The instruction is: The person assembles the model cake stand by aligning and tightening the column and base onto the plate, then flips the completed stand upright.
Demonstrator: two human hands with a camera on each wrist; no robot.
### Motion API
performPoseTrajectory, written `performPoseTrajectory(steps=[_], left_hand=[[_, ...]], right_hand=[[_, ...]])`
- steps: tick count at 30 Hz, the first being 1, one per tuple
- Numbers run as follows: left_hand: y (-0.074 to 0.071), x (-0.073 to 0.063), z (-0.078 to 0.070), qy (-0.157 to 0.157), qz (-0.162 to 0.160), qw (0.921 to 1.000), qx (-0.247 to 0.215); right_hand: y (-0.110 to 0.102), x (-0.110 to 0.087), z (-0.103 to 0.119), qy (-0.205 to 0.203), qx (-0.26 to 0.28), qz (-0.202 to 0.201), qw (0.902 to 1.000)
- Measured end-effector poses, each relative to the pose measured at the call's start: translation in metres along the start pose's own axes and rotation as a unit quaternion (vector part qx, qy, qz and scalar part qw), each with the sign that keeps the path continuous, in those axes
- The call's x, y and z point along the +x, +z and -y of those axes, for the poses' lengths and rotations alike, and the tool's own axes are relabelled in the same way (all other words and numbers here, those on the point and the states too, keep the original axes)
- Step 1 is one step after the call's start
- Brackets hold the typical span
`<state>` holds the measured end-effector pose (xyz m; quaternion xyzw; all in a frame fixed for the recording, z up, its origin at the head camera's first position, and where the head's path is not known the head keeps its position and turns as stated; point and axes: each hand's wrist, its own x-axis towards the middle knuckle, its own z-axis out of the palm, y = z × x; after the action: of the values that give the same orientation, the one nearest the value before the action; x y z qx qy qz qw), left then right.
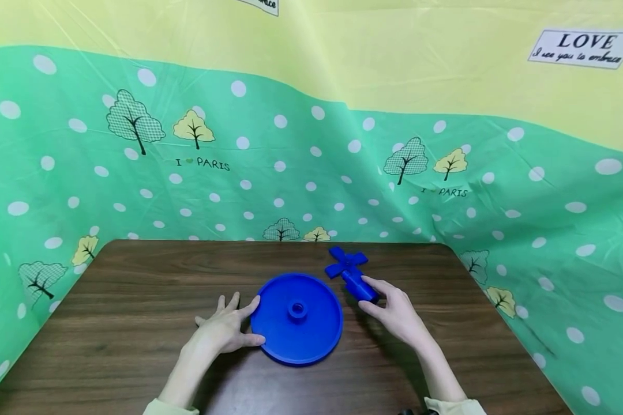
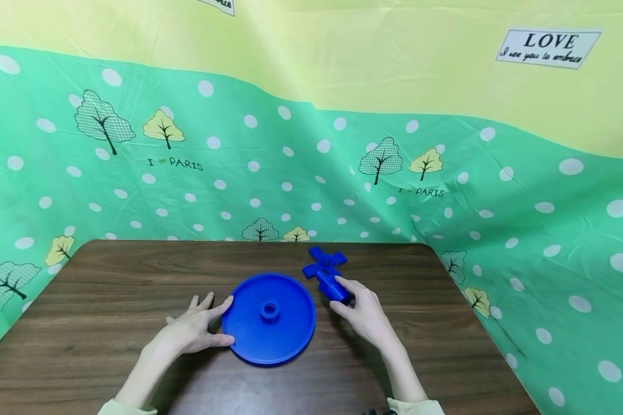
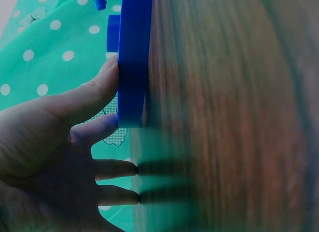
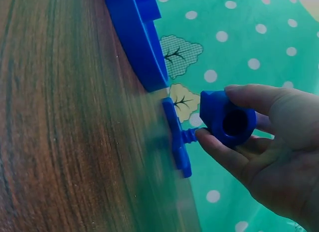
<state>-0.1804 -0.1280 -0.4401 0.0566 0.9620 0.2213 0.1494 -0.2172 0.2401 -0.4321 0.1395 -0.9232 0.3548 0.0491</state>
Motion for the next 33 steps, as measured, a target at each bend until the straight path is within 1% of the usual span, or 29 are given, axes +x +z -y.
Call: performPoseTrajectory(steps=[5, 11, 18, 26, 28, 33], left_hand=[[0.002, -0.003, -0.003, -0.008, -0.001, 0.9999, -0.008], [0.004, -0.008, -0.004, -0.010, 0.005, 0.9998, -0.014], [0.004, -0.016, -0.004, -0.007, 0.012, 0.9998, -0.015], [0.004, -0.018, -0.004, 0.002, 0.023, 0.9996, -0.015], [0.004, -0.019, -0.004, 0.004, 0.024, 0.9996, -0.014], [0.005, -0.020, -0.003, 0.009, 0.024, 0.9997, -0.008]], right_hand=[[-0.002, -0.002, 0.001, 0.003, 0.016, 0.004, 0.9999], [-0.004, -0.006, 0.003, 0.006, 0.014, 0.008, 0.9999], [-0.005, -0.009, 0.008, -0.002, 0.017, 0.006, 0.9998], [-0.006, -0.011, 0.010, 0.003, 0.030, 0.008, 0.9995], [-0.008, -0.013, 0.010, 0.006, 0.035, 0.008, 0.9993], [-0.011, -0.019, 0.011, 0.017, 0.068, 0.007, 0.9975]])
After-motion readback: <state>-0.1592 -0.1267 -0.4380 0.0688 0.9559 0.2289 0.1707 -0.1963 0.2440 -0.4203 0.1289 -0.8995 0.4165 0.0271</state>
